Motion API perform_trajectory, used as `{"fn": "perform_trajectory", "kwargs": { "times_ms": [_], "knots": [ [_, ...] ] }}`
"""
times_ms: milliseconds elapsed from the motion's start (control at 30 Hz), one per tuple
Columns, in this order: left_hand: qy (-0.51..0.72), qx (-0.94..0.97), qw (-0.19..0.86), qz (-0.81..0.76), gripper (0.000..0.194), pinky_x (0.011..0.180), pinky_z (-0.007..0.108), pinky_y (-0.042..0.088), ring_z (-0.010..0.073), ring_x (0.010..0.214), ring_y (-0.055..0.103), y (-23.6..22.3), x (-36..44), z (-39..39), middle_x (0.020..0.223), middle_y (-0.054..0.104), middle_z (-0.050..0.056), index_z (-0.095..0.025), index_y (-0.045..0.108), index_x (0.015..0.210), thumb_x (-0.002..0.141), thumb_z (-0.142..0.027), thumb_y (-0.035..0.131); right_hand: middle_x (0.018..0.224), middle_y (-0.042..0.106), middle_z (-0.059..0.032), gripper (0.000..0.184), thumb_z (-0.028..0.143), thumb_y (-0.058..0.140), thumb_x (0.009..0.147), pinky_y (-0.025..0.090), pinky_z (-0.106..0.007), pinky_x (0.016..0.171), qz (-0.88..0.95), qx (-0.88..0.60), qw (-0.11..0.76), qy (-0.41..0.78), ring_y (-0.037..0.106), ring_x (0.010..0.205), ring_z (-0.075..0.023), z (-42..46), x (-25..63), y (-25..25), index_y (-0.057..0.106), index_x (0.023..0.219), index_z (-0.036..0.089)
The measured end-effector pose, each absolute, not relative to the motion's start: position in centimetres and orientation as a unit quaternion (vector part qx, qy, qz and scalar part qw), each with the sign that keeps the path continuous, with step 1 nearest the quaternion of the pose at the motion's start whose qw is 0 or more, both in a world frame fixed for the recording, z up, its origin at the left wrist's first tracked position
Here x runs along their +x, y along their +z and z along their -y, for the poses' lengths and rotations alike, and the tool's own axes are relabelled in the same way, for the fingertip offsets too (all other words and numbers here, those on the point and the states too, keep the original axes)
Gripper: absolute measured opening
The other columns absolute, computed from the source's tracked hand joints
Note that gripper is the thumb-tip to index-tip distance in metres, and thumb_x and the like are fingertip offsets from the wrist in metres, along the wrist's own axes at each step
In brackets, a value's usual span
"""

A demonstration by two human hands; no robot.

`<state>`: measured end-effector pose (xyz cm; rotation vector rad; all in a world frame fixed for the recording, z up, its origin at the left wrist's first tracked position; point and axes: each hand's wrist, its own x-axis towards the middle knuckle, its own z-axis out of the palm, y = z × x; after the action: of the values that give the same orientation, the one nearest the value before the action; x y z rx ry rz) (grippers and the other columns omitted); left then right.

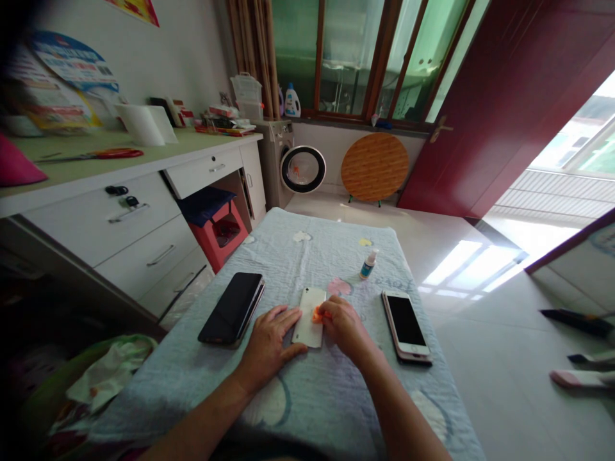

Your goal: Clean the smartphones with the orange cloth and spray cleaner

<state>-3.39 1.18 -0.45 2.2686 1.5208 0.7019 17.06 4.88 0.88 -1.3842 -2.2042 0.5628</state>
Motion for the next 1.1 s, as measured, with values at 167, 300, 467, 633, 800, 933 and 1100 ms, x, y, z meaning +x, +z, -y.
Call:
{"fn": "perform_trajectory", "kwargs": {
  "times_ms": [167, 300, 467, 633, 800, 933, 1100],
  "knots": [
    [0.243, 0.792, 0.172, -0.533, 0.063, 0.101, 0.05, 0.038, 0.0318, 0.126, 0.048, 0.0, -3.3, -1.1, 0.131, 0.062, 0.007, -0.027, 0.058, 0.128, 0.072, -0.047, 0.078, 0.083, 0.063, -0.0034, 0.019, 0.005, 0.057, 0.078, 0.044, -0.027, 0.078, 0.8, -0.52, 0.254, 0.157, 0.059, 0.081, -0.0161, -8.4, 16.9, 0.3, 0.071, 0.083, 0.017],
    [0.242, 0.79, 0.172, -0.537, 0.065, 0.102, 0.049, 0.038, 0.0314, 0.126, 0.048, 0.0, -3.3, -1.1, 0.131, 0.062, 0.006, -0.025, 0.058, 0.128, 0.07, -0.046, 0.079, 0.083, 0.064, -0.0038, 0.022, 0.003, 0.054, 0.077, 0.045, -0.027, 0.077, 0.791, -0.533, 0.261, 0.148, 0.059, 0.079, -0.0154, -9.4, 16.4, 0.4, 0.071, 0.083, 0.016],
    [0.241, 0.792, 0.164, -0.537, 0.066, 0.102, 0.049, 0.038, 0.0313, 0.125, 0.048, -0.3, -3.3, -1.1, 0.131, 0.062, 0.007, -0.024, 0.057, 0.128, 0.071, -0.047, 0.078, 0.086, 0.065, -0.0052, 0.02, 0.003, 0.057, 0.076, 0.045, -0.029, 0.082, 0.794, -0.526, 0.264, 0.153, 0.059, 0.086, -0.0176, -7.8, 15.9, 0.5, 0.071, 0.084, 0.015],
    [0.246, 0.795, 0.153, -0.532, 0.066, 0.102, 0.049, 0.038, 0.0315, 0.124, 0.049, -0.7, -3.3, -1.1, 0.13, 0.062, 0.007, -0.023, 0.056, 0.129, 0.073, -0.05, 0.076, 0.088, 0.064, -0.0042, 0.024, 0.001, 0.056, 0.079, 0.045, -0.029, 0.082, 0.807, -0.493, 0.262, 0.192, 0.059, 0.087, -0.0171, -4.7, 15.1, 1.0, 0.072, 0.086, 0.018],
    [0.255, 0.8, 0.142, -0.524, 0.06, 0.101, 0.049, 0.039, 0.0314, 0.122, 0.05, -1.1, -3.3, -1.2, 0.13, 0.062, 0.008, -0.022, 0.058, 0.126, 0.078, -0.055, 0.069, 0.089, 0.063, -0.0024, 0.022, 0.004, 0.057, 0.083, 0.043, -0.028, 0.082, 0.816, -0.471, 0.251, 0.224, 0.057, 0.087, -0.0164, -1.9, 14.6, 1.7, 0.072, 0.085, 0.021],
    [0.256, 0.802, 0.136, -0.522, 0.057, 0.1, 0.049, 0.039, 0.0316, 0.122, 0.05, -1.3, -3.3, -1.2, 0.13, 0.062, 0.008, -0.019, 0.058, 0.125, 0.082, -0.056, 0.063, 0.09, 0.063, -0.0026, 0.023, 0.003, 0.055, 0.084, 0.043, -0.028, 0.081, 0.814, -0.467, 0.238, 0.25, 0.057, 0.087, -0.0162, -0.7, 14.8, 1.9, 0.07, 0.086, 0.02],
    [0.251, 0.803, 0.143, -0.521, 0.061, 0.101, 0.049, 0.039, 0.0321, 0.123, 0.049, -1.3, -3.4, -1.3, 0.131, 0.061, 0.009, -0.018, 0.057, 0.127, 0.08, -0.056, 0.066, 0.088, 0.063, -0.0026, 0.023, 0.002, 0.055, 0.081, 0.043, -0.026, 0.077, 0.813, -0.469, 0.212, 0.274, 0.058, 0.084, -0.0156, -1.1, 16.2, 2.2, 0.07, 0.084, 0.019]
  ]
}}
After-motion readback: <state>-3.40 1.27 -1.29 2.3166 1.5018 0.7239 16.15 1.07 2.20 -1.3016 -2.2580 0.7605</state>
